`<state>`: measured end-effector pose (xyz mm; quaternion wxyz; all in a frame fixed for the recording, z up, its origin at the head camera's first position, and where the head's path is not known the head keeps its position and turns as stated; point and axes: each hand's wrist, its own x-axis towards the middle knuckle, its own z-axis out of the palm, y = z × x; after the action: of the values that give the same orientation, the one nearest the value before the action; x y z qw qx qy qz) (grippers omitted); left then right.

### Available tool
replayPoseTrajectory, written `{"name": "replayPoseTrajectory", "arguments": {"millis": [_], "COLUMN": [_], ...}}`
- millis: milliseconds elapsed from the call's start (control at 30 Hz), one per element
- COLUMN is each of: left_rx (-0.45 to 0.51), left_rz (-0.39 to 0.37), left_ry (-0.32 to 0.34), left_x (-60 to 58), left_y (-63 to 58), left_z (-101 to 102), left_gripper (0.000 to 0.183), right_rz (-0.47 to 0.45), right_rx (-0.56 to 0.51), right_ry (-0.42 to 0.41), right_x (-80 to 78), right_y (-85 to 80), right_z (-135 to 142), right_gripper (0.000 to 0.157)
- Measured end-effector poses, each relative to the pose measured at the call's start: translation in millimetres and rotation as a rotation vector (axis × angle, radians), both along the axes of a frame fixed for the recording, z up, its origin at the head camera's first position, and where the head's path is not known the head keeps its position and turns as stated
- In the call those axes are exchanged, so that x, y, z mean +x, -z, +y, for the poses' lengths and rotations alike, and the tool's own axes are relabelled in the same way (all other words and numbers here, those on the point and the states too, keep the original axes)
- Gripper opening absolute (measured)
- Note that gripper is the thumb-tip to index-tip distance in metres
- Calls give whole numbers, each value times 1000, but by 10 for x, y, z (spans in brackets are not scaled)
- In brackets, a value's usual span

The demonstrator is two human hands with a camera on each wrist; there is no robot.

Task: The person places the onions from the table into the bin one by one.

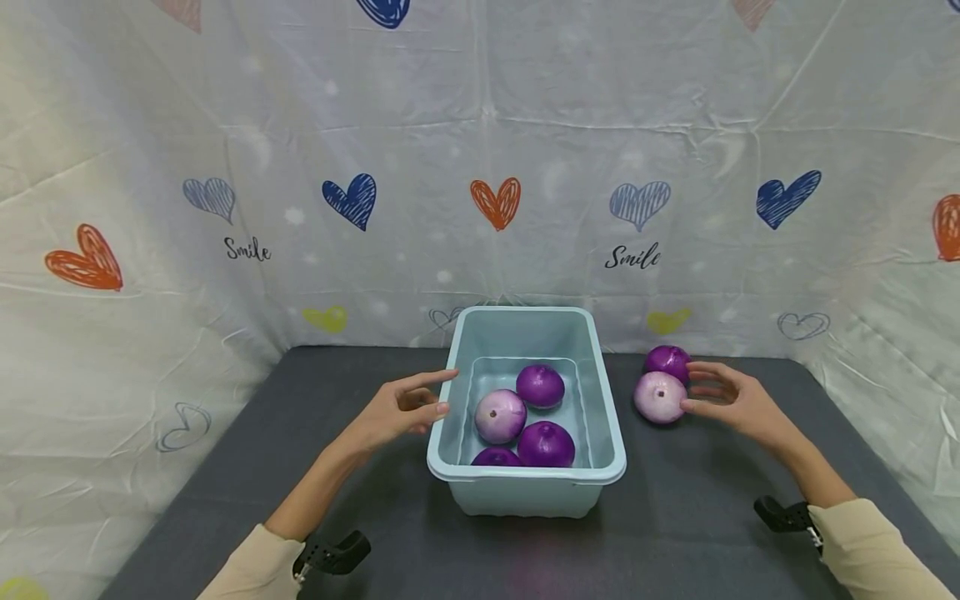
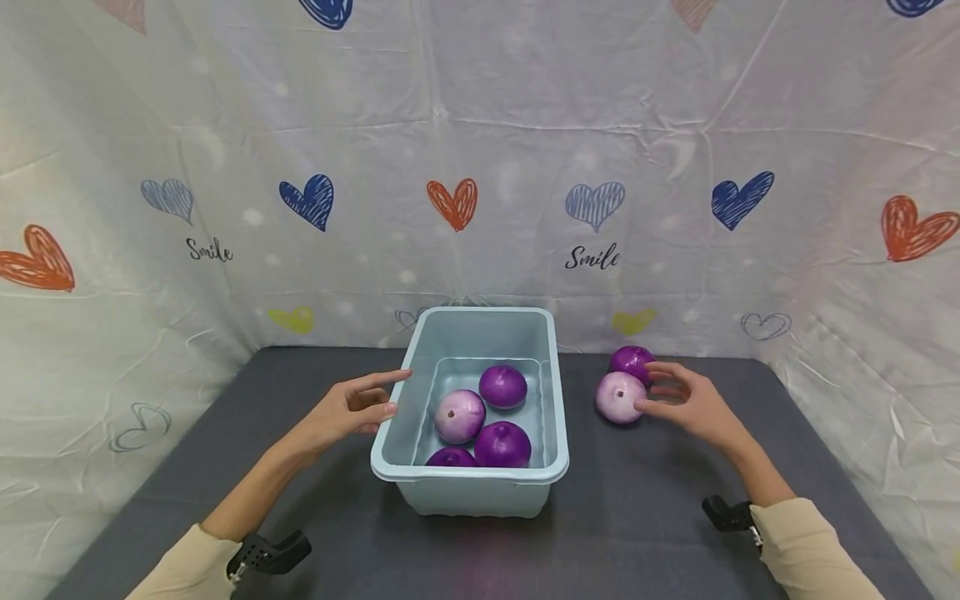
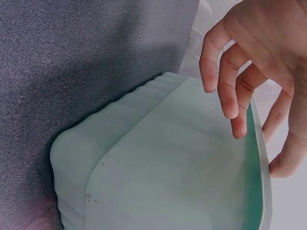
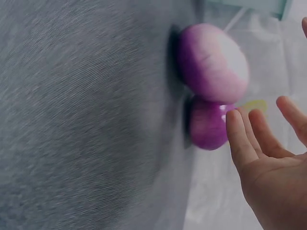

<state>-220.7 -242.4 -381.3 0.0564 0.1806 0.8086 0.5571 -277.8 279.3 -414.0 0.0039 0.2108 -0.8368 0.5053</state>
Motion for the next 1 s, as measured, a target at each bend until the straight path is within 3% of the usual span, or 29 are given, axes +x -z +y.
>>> {"name": "replayPoseTrajectory", "arguments": {"millis": [567,1000], "left_rx": [6,7], "left_rz": [0,-17], "left_ry": [5,3], "left_x": [5,-3], "left_y": [-3,-3], "left_z": [1,-3], "left_gripper": [53,53], "right_rz": [4,30], "right_rx": [38,51], "right_ry": [-36,-60], "right_x": [-148,-289], "right_y": [202,229], "right_z": [-39,-184], "right_gripper": [71,73]}}
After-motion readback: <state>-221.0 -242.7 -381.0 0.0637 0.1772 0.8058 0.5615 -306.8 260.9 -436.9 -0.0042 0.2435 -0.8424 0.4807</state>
